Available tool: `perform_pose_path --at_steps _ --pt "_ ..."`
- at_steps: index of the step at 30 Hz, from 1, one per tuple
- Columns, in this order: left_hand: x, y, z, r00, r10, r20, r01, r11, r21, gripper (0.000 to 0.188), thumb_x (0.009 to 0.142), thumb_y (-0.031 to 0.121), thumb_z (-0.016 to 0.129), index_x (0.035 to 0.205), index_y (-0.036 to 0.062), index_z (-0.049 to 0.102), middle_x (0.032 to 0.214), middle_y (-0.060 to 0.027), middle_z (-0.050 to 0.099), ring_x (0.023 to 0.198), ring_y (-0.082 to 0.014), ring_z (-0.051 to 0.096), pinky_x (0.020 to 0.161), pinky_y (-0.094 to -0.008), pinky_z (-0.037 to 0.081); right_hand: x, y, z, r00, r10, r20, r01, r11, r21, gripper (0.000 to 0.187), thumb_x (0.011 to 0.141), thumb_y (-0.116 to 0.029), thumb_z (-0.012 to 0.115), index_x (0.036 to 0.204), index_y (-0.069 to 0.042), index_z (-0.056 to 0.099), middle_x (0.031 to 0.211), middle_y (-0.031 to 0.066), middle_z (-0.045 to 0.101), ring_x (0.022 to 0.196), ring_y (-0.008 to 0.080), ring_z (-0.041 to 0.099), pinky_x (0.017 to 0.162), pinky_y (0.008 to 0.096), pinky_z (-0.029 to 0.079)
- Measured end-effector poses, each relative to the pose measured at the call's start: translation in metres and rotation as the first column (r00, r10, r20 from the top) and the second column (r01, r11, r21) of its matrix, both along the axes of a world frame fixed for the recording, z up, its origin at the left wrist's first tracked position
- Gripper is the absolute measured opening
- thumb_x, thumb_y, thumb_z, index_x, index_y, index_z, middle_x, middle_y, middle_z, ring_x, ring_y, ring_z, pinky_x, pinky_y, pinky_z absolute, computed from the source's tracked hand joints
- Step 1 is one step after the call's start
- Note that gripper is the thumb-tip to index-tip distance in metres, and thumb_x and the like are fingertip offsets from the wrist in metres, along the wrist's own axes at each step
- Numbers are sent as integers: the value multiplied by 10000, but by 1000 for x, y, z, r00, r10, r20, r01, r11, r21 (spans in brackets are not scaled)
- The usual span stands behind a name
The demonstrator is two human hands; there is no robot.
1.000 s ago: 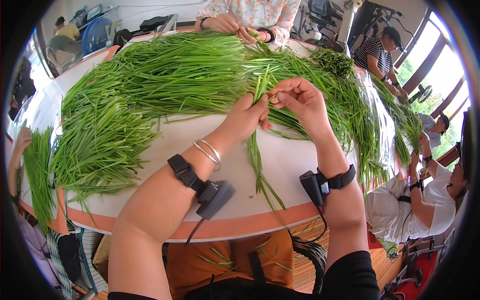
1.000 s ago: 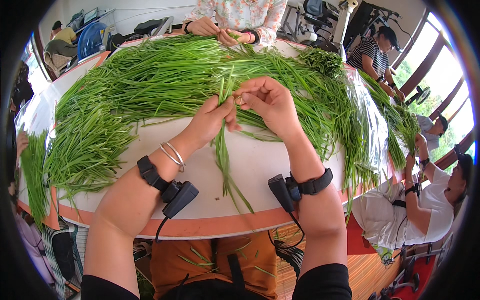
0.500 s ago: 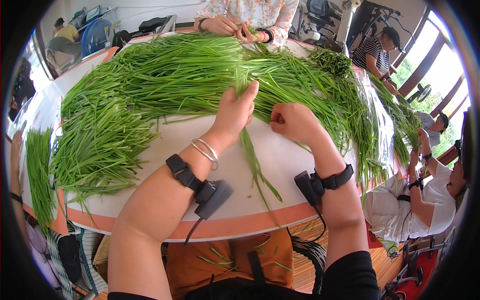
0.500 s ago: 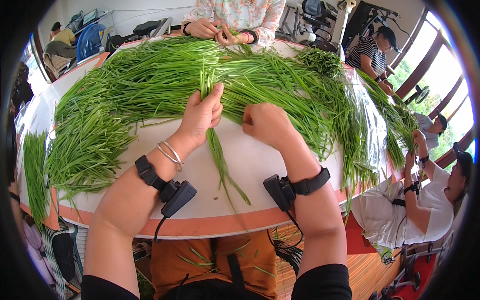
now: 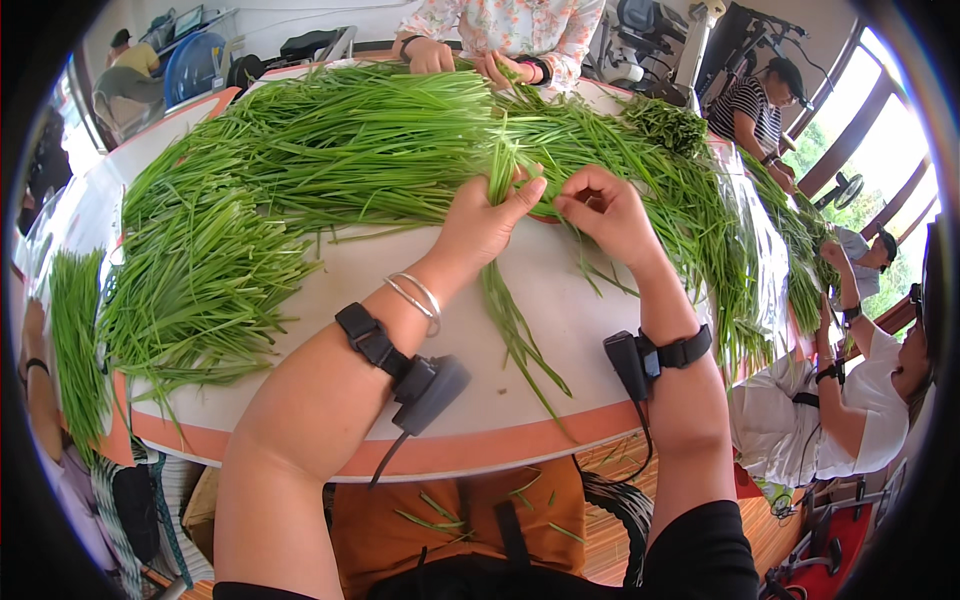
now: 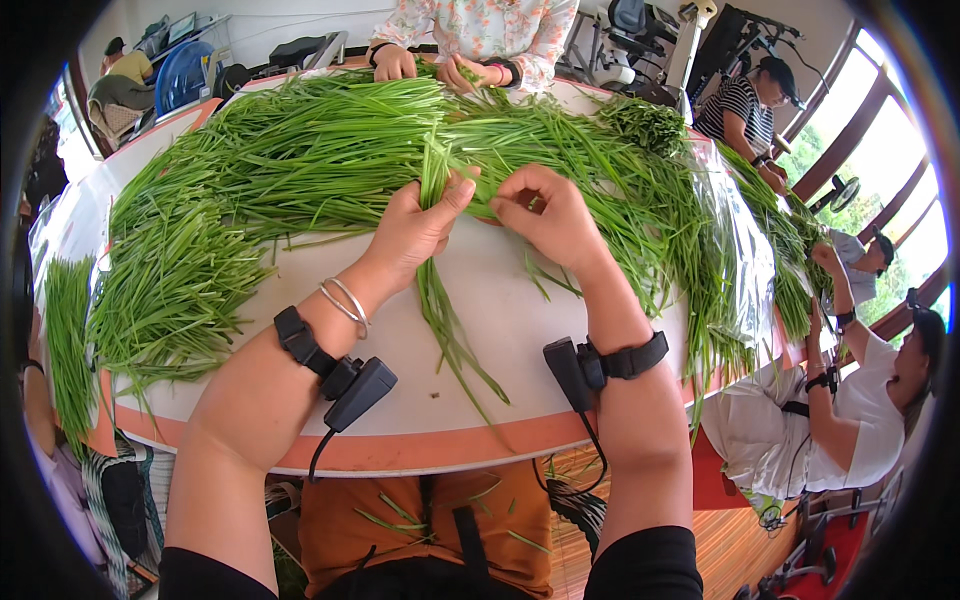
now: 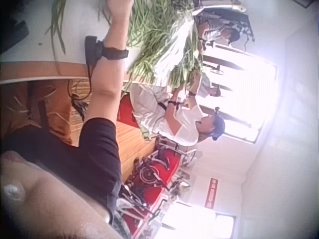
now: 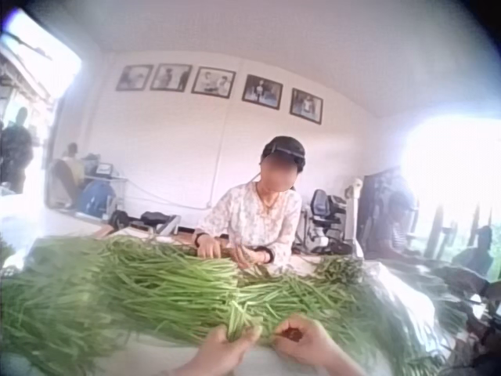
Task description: The person gathers a bunch of chives by hand, aligns the stems, and picks through them to remove individual blades. They then set the bundle down on the table and reach for more chives from the pile.
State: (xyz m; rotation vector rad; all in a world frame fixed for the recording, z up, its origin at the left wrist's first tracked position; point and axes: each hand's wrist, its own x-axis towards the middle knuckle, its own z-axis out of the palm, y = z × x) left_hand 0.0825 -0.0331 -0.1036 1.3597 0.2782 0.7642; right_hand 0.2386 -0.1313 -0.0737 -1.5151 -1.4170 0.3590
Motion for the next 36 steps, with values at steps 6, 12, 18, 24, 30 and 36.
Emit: perform_pose_path --at_steps 6,12,18,24,30,36 --pt "-4 -1 4 1000 4 -5 -4 1000 3 304 899 344 545 1002 66 610 573 97 339 471 -20 275 427 -188 218 -16 -3 5 999 38 15 -34 977 -209 135 730 -97 683 795 -27 588 712 4 562 583 72 461 533 231 380" --pt "2 6 -5 984 137 114 -123 985 -124 281 930 333 472 792 98 542 641 41 419 585 -78 390 535 -237 346 -7 -1 -5 975 -17 223 57 983 -174 153 767 -121 654 872 -14 628 640 26 559 533 84 451 520 244 394" --pt "-1 5 -2 954 158 256 -50 923 -383 278 939 322 435 751 118 448 590 35 385 527 -104 400 543 -251 387 -5 -4 5 944 -184 274 226 965 -133 174 757 -137 666 880 -15 645 617 45 553 534 116 479 524 272 407" --pt "-5 -3 9 986 102 131 -49 933 -357 259 937 304 440 756 119 431 513 61 305 414 -48 271 369 -213 222 -24 -6 9 850 -56 525 249 919 -306 276 704 -242 696 921 -83 634 657 56 585 593 206 557 562 333 431" --pt "-6 2 4 994 58 97 -29 960 -278 342 926 336 467 669 124 393 515 49 324 413 -61 300 373 -221 247 -21 -4 7 799 -214 562 356 922 -154 189 718 -194 668 859 -87 600 659 56 568 612 228 564 576 345 441" --pt "-3 2 -2 990 63 127 -33 973 -226 368 936 385 442 689 114 424 539 39 354 436 -71 322 406 -221 302 -19 -3 2 738 -193 647 348 930 -120 126 718 -165 658 802 -85 611 741 62 578 629 223 565 588 331 451"
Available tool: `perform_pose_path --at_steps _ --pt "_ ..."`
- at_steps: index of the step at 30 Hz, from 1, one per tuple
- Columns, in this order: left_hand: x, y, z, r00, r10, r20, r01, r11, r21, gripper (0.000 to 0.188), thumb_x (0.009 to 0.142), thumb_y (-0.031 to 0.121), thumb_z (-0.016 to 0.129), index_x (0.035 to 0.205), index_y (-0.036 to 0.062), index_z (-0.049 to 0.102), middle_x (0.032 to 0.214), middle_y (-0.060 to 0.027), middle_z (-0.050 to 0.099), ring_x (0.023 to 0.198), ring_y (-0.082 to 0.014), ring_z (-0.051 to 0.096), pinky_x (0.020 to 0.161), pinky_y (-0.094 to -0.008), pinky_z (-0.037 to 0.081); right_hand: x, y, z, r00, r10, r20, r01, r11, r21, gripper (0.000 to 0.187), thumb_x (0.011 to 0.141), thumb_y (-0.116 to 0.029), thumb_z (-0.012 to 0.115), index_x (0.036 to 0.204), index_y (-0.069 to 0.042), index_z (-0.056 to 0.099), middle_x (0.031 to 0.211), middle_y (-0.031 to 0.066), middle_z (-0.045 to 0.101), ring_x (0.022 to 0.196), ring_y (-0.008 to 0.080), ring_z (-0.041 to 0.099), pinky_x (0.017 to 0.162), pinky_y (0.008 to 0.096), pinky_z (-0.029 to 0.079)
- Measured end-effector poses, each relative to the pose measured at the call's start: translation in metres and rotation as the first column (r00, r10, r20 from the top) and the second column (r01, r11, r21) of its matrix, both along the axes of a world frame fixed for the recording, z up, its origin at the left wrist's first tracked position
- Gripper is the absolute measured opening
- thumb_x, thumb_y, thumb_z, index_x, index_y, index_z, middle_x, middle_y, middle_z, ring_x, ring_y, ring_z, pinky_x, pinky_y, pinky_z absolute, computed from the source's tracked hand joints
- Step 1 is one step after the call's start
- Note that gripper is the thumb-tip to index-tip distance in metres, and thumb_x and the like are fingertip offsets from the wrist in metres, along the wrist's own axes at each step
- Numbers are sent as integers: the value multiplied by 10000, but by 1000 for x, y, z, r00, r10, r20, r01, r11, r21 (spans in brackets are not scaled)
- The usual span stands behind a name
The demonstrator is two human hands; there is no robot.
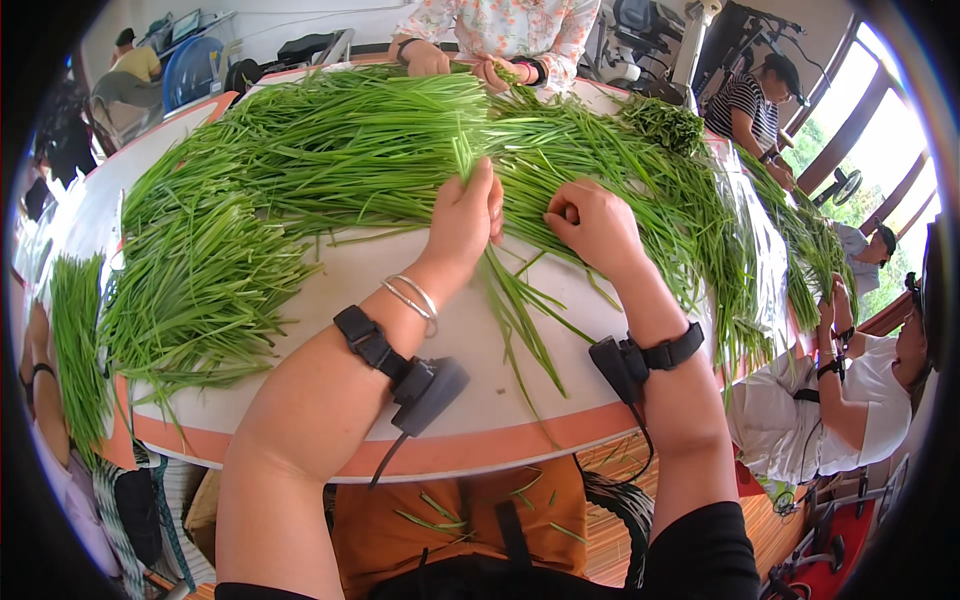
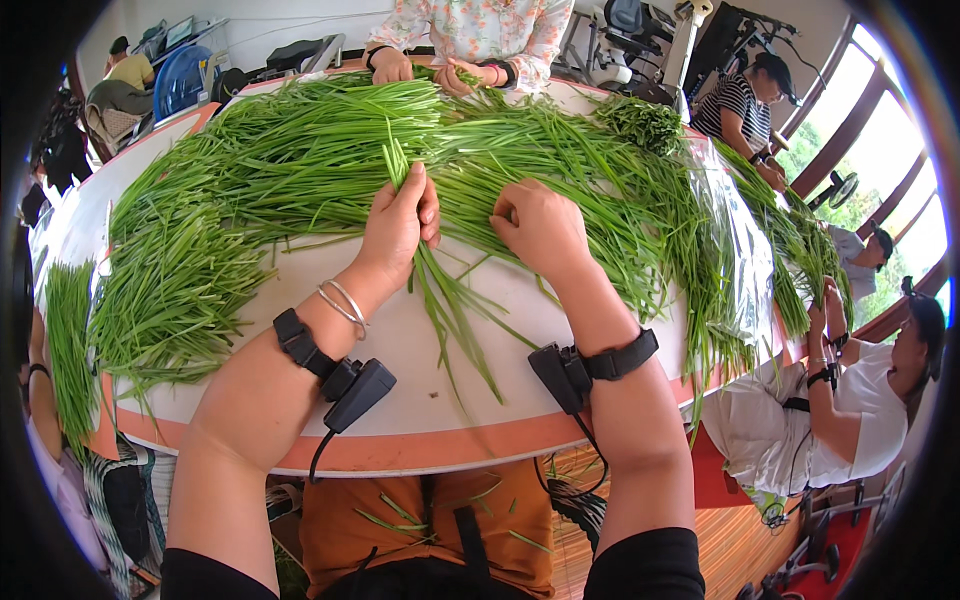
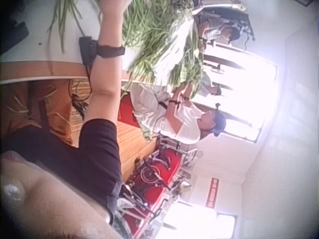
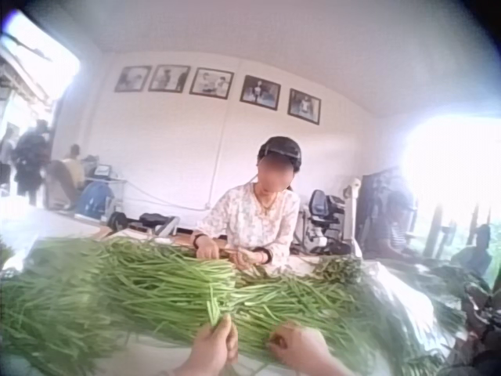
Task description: The person gathers a bunch of chives by hand, aligns the stems, and picks through them to remove individual blades. They then set the bundle down on the table and reach for more chives from the pile.
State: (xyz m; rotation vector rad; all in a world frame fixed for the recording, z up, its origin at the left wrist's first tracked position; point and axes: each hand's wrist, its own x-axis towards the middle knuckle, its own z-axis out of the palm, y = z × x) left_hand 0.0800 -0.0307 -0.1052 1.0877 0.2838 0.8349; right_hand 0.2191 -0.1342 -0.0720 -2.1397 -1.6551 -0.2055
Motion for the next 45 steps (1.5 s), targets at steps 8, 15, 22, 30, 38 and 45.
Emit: perform_pose_path --at_steps 8,15,22,30,38,45 --pt "1 0 2 989 86 -122 -66 985 158 298 927 343 491 938 58 578 544 85 350 431 -39 286 409 -209 248 4 5 -3 907 207 -366 -80 940 333 115 795 -106 624 842 -15 572 731 51 596 610 139 544 583 272 444" --pt "4 2 -2 986 90 -142 -22 905 424 312 924 361 492 936 63 584 575 66 427 454 -52 358 441 -215 316 -3 7 -6 757 312 -574 -143 936 321 141 817 -104 621 914 -11 579 748 54 604 600 114 534 575 250 435" --pt "2 -1 0 1000 -1 18 0 1000 15 338 944 402 420 855 85 496 592 29 429 507 -88 407 521 -269 406 7 0 -6 999 51 -16 -49 996 74 222 748 -178 664 939 -73 623 876 76 610 712 250 605 632 341 477" --pt "2 1 -3 980 54 -192 -30 991 127 292 904 368 532 914 77 540 546 80 325 448 -40 287 419 -201 248 5 2 2 984 -6 -180 61 951 304 150 803 -187 623 796 -37 628 753 102 590 613 263 557 560 351 430" --pt "6 3 -4 995 97 -38 -84 962 258 262 921 293 513 926 44 594 727 1 541 597 -82 459 576 -244 406 -3 0 2 936 182 -302 -180 983 32 201 842 -237 589 824 -43 639 595 108 559 528 247 528 508 356 406" --pt "6 1 -2 983 -10 181 56 967 -249 241 933 276 451 874 62 545 866 -104 609 704 -180 582 758 -365 506 2 -1 0 981 47 -186 -24 992 124 176 776 -240 648 835 -75 655 669 70 584 567 215 544 544 332 433"
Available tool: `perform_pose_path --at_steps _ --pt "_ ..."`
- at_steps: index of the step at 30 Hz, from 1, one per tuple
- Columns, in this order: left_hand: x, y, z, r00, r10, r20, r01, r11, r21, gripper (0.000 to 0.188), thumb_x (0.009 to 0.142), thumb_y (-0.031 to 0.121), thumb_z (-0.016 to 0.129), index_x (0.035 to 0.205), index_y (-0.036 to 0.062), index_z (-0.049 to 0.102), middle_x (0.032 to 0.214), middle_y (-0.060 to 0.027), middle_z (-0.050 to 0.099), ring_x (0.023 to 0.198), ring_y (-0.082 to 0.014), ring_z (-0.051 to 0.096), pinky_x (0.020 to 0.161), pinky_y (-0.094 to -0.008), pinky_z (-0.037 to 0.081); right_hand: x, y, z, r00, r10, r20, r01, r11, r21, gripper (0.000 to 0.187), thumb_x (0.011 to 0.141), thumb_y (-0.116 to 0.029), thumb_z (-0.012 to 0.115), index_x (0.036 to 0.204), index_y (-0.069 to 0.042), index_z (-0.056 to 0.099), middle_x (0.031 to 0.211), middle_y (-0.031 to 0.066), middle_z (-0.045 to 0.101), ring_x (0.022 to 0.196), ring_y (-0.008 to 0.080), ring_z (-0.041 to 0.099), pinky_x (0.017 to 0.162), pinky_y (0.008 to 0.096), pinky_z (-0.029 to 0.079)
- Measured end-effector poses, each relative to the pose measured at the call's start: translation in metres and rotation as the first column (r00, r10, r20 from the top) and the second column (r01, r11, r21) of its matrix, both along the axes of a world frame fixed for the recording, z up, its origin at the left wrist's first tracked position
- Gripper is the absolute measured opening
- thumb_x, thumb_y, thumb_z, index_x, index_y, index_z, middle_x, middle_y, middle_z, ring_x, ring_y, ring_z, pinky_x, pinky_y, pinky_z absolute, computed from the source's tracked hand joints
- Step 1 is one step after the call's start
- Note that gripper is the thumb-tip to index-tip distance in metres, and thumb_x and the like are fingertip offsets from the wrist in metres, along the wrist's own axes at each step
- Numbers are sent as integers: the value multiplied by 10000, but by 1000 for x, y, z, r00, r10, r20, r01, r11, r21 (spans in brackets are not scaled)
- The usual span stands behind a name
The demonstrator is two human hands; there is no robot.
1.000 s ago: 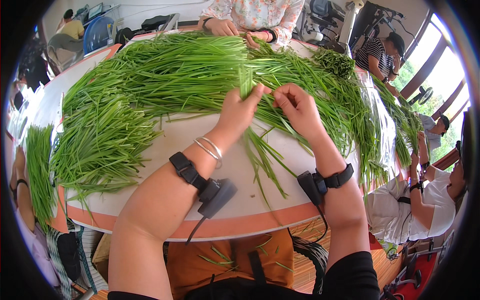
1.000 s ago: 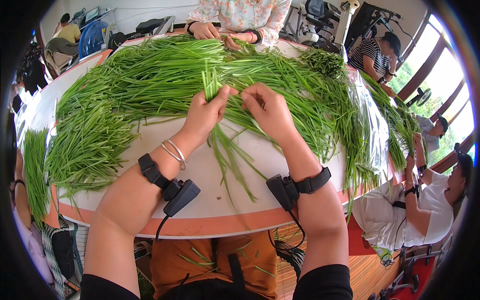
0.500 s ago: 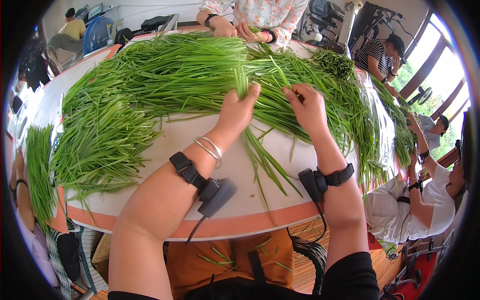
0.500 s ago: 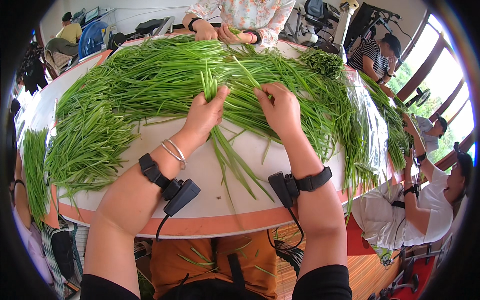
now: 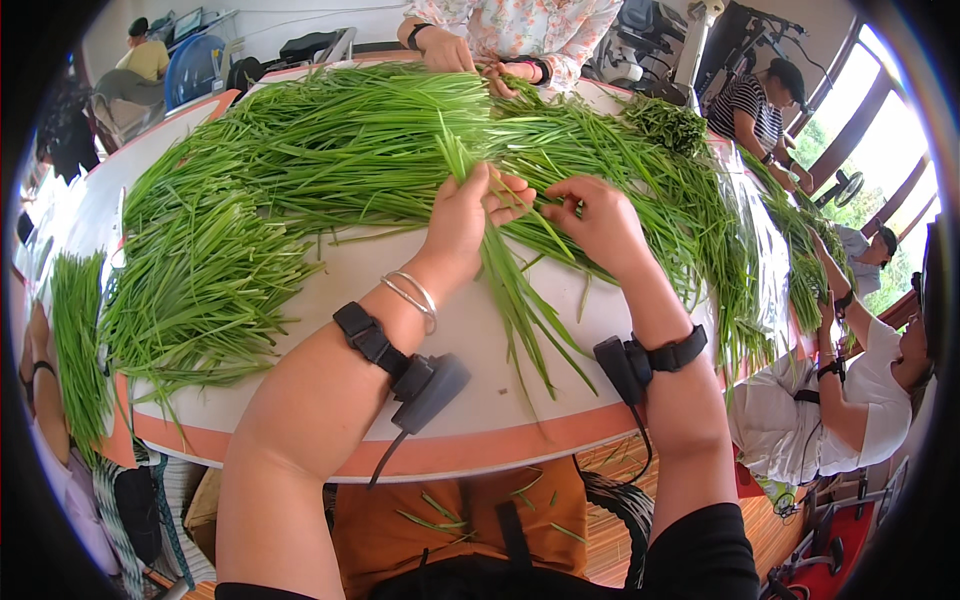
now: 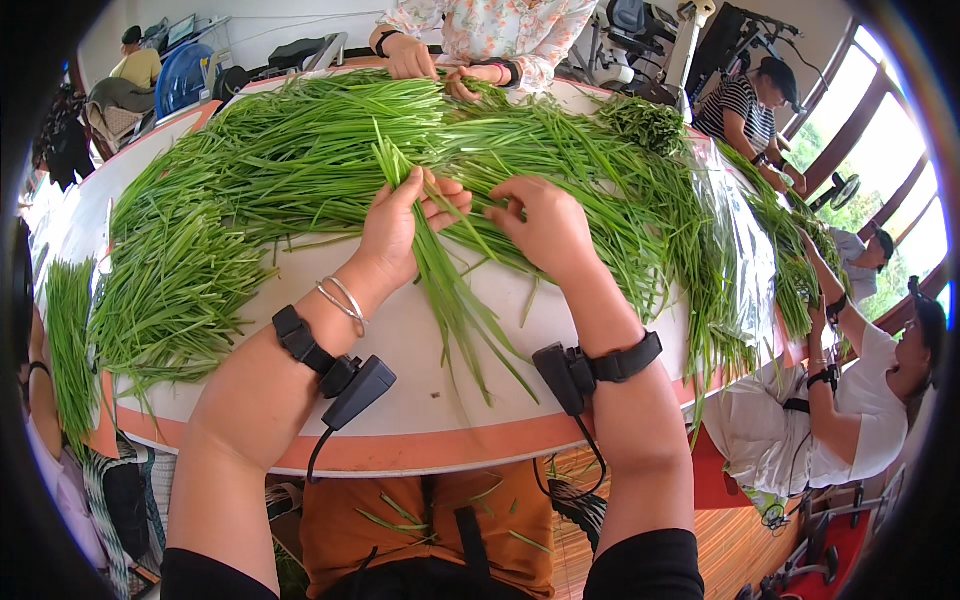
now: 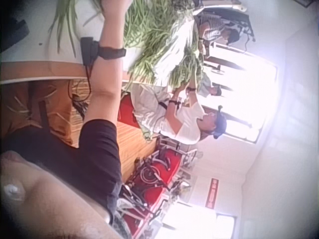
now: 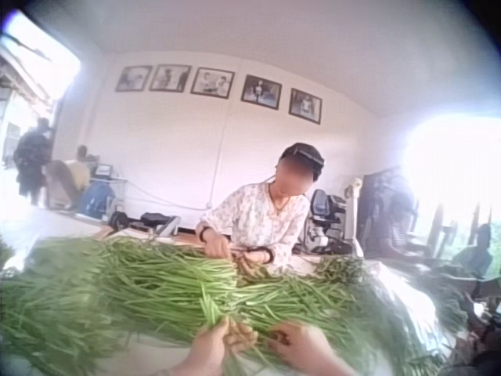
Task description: The person gathers a bunch of chives by hand, aligns the stems, and picks through them to remove individual blades. They then set the bundle down on the table and reach for more chives from the pile.
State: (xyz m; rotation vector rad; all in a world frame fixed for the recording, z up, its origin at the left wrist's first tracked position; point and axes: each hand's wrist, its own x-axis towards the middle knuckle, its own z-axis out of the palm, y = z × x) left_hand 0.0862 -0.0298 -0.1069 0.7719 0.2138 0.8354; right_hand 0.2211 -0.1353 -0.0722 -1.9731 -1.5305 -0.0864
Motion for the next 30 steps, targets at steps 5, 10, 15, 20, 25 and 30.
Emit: perform_pose_path --at_steps 5,10,15,20,25,30 --pt "-8 16 -10 993 -121 -19 121 992 46 151 886 250 440 910 102 465 751 -83 586 645 -194 570 645 -346 488 -2 4 -1 985 -37 167 57 991 -119 166 738 -143 682 867 -46 640 759 54 559 647 173 540 588 307 434" --pt "-4 3 1 997 -35 -63 34 999 -4 135 864 234 445 937 123 419 699 -58 555 582 -181 524 539 -318 425 16 6 -5 986 -21 163 -35 943 331 126 755 -128 655 828 -29 629 778 95 582 683 238 557 619 354 447" --pt "-6 4 3 991 -2 -137 22 989 144 183 866 148 469 1036 80 486 633 -5 455 545 -141 463 505 -272 372 3 9 -6 984 81 -157 -48 978 204 176 834 -143 599 895 21 590 751 107 590 651 210 578 586 298 440" --pt "-7 -4 9 976 -95 -197 155 938 311 388 846 105 511 1223 29 459 628 35 401 518 -72 369 485 -223 304 2 8 -9 930 219 -296 -150 960 237 191 885 -128 535 1013 13 554 722 123 610 658 180 617 587 284 448" --pt "-11 0 5 964 -103 -246 191 911 365 430 813 52 522 1238 60 460 648 38 408 532 -55 361 479 -216 293 -13 6 1 947 212 -241 -165 965 204 219 883 -115 528 1070 -1 530 696 112 603 642 193 610 594 295 453" --pt "-10 -11 12 937 -133 -322 260 883 392 461 841 103 557 1286 114 441 646 56 392 547 -41 348 483 -201 276 -7 4 0 967 162 -195 -132 979 157 212 852 -107 566 1043 -19 546 711 110 592 625 213 577 601 305 451"
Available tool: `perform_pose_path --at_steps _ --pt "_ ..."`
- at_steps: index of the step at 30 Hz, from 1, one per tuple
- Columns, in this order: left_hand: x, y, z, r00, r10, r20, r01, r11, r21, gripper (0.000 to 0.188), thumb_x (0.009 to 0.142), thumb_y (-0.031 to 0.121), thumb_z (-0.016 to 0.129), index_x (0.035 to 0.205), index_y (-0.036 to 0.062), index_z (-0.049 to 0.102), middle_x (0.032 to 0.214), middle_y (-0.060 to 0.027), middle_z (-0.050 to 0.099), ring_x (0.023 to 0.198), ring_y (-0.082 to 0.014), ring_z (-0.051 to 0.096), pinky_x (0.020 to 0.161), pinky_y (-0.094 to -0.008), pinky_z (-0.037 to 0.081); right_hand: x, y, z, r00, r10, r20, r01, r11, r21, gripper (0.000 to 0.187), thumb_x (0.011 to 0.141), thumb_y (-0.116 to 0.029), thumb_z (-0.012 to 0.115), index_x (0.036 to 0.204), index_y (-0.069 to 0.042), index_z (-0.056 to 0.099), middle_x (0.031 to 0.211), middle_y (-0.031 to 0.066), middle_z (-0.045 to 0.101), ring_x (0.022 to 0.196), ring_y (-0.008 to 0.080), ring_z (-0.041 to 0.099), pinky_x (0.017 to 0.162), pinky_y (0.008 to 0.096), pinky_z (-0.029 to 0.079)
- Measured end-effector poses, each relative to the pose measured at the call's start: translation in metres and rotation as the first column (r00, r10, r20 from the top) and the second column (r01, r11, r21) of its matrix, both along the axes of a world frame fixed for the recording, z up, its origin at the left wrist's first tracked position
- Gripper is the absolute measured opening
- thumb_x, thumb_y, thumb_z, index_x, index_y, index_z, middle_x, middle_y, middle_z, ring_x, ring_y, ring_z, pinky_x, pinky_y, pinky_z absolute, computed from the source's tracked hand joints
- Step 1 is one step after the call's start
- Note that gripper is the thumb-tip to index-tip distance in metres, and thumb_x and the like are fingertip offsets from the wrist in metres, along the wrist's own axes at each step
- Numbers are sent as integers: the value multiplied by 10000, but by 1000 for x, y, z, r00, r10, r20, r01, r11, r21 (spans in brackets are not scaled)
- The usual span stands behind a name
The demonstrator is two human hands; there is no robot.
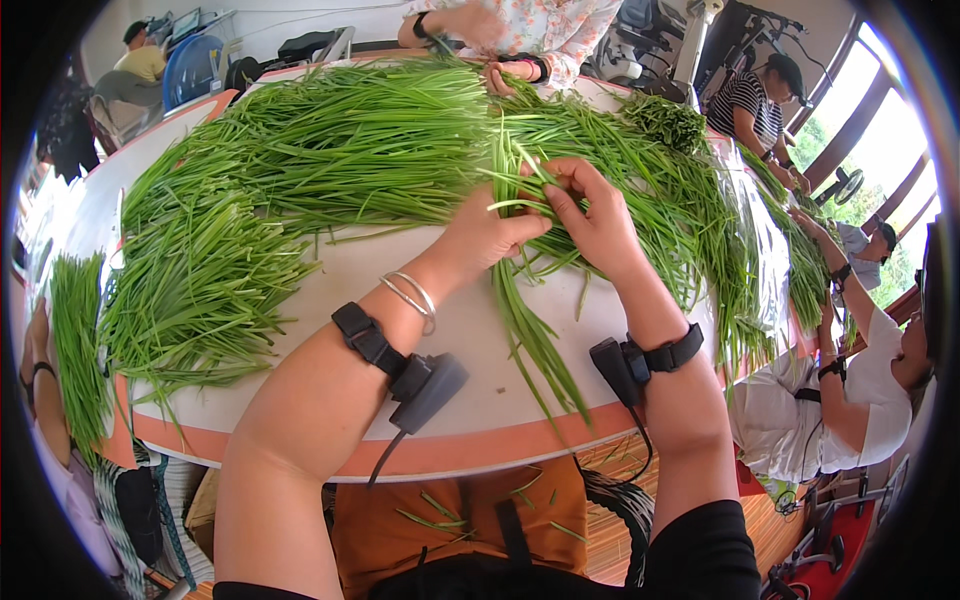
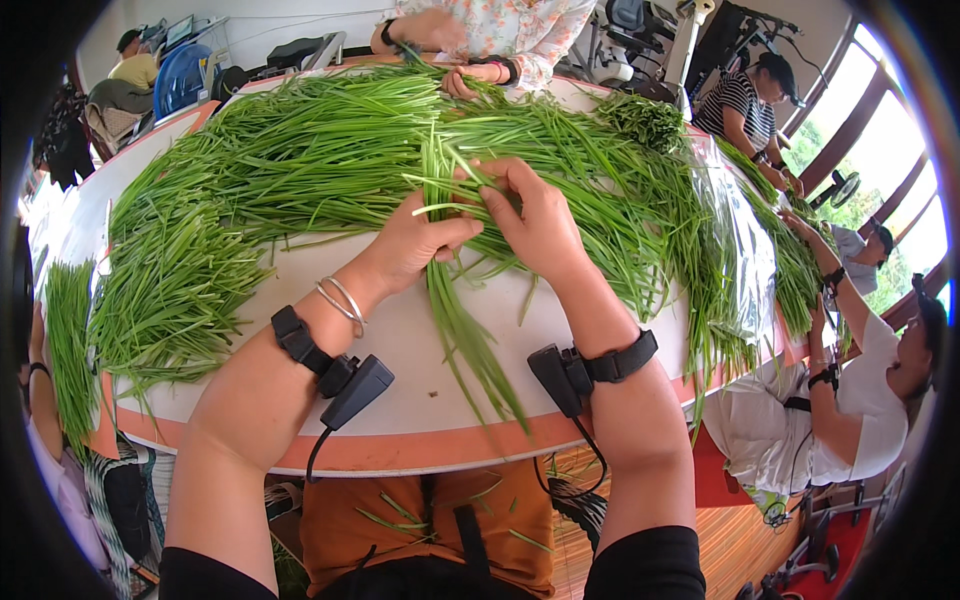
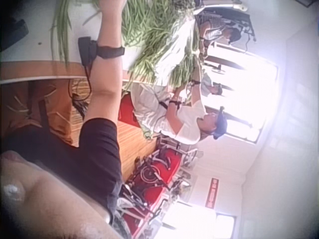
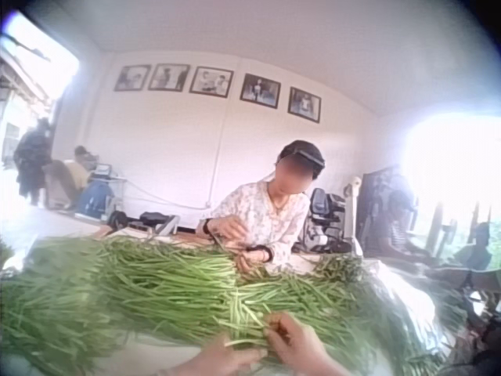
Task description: The person gathers a bunch of chives by hand, aligns the stems, and picks through them to remove individual blades. They then set the bundle down on the table and reach for more chives from the pile.
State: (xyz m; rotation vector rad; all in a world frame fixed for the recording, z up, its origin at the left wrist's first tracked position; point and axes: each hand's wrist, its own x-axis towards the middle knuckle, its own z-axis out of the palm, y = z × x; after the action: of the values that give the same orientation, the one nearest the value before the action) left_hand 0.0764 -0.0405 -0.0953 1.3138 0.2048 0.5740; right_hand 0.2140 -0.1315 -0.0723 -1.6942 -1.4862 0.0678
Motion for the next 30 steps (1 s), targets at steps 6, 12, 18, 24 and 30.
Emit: perform_pose_path --at_steps 6,12,18,24,30 --pt "-2 5 -2 998 63 23 -63 997 -37 378 875 253 593 1223 126 521 613 82 359 537 -33 329 473 -190 240 0 1 0 991 19 130 -36 991 126 140 816 -100 602 916 -7 574 811 122 592 700 237 562 616 317 439" --pt "3 8 -5 979 184 85 -183 983 -18 265 868 277 609 1007 52 632 578 78 398 481 -31 309 440 -200 234 -1 0 -1 990 92 105 -85 994 -67 138 806 -91 613 910 -7 580 827 123 597 729 244 579 659 321 448" --pt "6 12 -13 955 283 88 -292 949 118 202 842 251 647 894 55 654 609 57 489 479 -31 339 434 -200 253 -5 0 6 984 137 113 -146 987 74 160 757 -70 651 900 -18 601 834 124 611 759 267 594 705 328 465" --pt "7 10 -10 946 302 115 -320 927 194 217 844 240 645 940 46 658 643 47 522 493 -31 371 441 -195 286 -3 0 5 967 74 246 -120 977 177 118 735 -76 650 834 -15 634 842 111 629 781 270 595 729 346 461" --pt "6 9 -10 960 219 174 -253 944 210 274 866 250 612 1024 29 645 665 35 520 527 -39 404 481 -202 324 -4 -1 7 964 68 256 -111 981 159 142 753 -106 655 863 -17 647 873 118 639 815 287 594 763 350 457"
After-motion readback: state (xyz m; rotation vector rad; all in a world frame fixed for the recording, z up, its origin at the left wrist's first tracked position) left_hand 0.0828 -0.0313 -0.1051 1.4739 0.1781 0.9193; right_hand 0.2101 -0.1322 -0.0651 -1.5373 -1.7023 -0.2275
